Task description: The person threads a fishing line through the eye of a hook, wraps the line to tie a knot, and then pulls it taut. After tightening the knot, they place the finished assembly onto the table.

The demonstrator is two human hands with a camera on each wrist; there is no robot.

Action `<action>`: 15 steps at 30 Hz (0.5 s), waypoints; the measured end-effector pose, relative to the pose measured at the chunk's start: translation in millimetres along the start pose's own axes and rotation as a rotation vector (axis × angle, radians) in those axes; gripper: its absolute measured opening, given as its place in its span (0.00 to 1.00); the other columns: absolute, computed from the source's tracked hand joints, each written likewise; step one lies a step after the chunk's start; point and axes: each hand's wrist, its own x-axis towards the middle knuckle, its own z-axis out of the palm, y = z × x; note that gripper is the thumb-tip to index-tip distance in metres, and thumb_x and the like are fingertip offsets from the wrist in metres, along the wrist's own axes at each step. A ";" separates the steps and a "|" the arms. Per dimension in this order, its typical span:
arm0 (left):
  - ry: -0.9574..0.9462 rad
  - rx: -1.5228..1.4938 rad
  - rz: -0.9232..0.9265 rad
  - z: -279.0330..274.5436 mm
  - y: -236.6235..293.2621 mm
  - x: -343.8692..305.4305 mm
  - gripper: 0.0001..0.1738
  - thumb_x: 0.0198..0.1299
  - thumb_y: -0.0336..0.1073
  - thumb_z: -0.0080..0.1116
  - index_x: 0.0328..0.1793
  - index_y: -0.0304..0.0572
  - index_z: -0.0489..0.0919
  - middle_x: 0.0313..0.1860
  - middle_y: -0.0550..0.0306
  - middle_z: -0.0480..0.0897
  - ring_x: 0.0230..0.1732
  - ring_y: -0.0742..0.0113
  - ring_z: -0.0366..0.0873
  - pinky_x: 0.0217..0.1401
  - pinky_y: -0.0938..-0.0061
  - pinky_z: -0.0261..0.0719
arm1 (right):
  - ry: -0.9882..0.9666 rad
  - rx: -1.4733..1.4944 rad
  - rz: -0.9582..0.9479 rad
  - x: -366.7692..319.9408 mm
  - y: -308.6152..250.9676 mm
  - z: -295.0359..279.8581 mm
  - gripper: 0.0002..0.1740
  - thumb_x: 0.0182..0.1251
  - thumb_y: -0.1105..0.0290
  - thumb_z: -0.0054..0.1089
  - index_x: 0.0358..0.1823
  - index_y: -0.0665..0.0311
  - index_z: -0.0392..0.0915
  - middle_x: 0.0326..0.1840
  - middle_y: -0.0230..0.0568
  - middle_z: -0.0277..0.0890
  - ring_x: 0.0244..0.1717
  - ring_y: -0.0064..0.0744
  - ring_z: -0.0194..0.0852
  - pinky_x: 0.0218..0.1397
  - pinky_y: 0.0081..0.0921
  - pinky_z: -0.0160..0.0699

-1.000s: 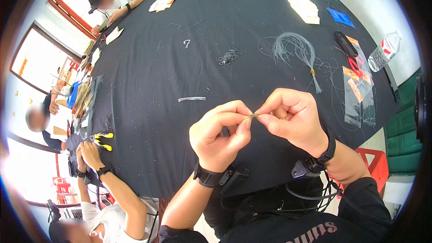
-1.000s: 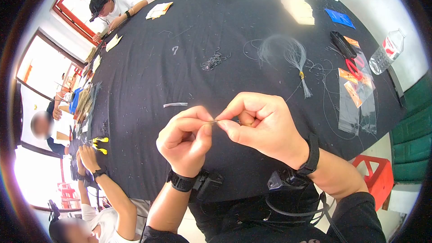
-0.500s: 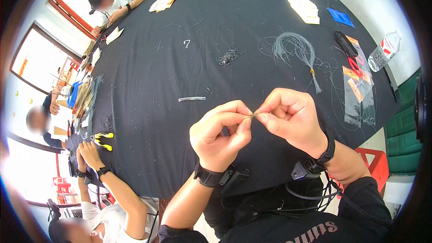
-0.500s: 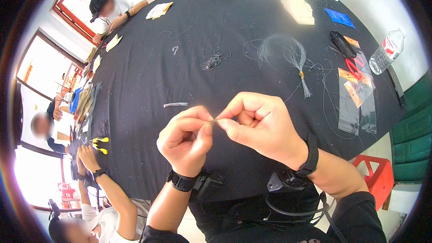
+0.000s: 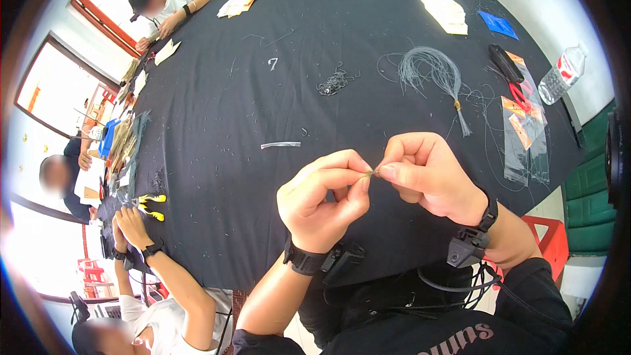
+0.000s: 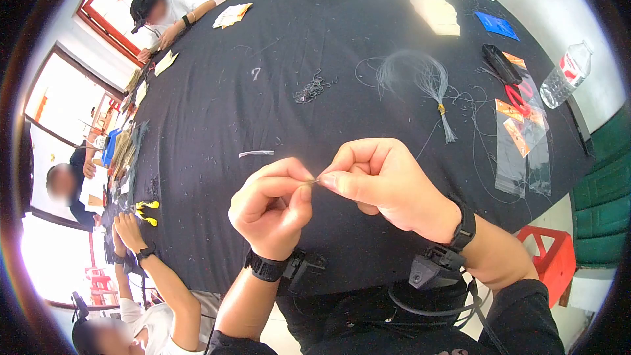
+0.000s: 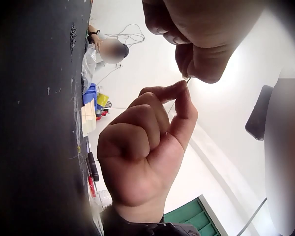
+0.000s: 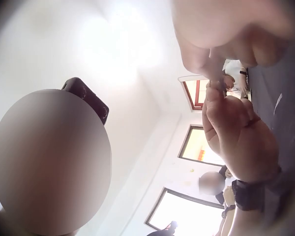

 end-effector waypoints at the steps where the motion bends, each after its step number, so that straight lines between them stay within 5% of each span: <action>1: -0.003 -0.001 0.000 -0.1 0.3 0.2 0.10 0.46 0.16 0.68 0.32 0.35 0.80 0.36 0.54 0.87 0.20 0.82 0.73 0.24 0.85 0.71 | 0.000 0.007 0.010 -0.5 -1.1 0.9 0.08 0.68 0.69 0.66 0.37 0.66 0.80 0.20 0.19 0.67 0.17 0.05 0.50 0.19 0.12 0.43; 15: -0.015 0.005 -0.006 0.3 0.5 0.6 0.07 0.49 0.19 0.67 0.31 0.36 0.81 0.35 0.54 0.86 0.23 0.82 0.72 0.24 0.87 0.67 | 0.019 -0.002 0.041 -0.7 -1.1 0.7 0.08 0.67 0.68 0.66 0.37 0.66 0.80 0.20 0.19 0.67 0.17 0.06 0.49 0.18 0.12 0.43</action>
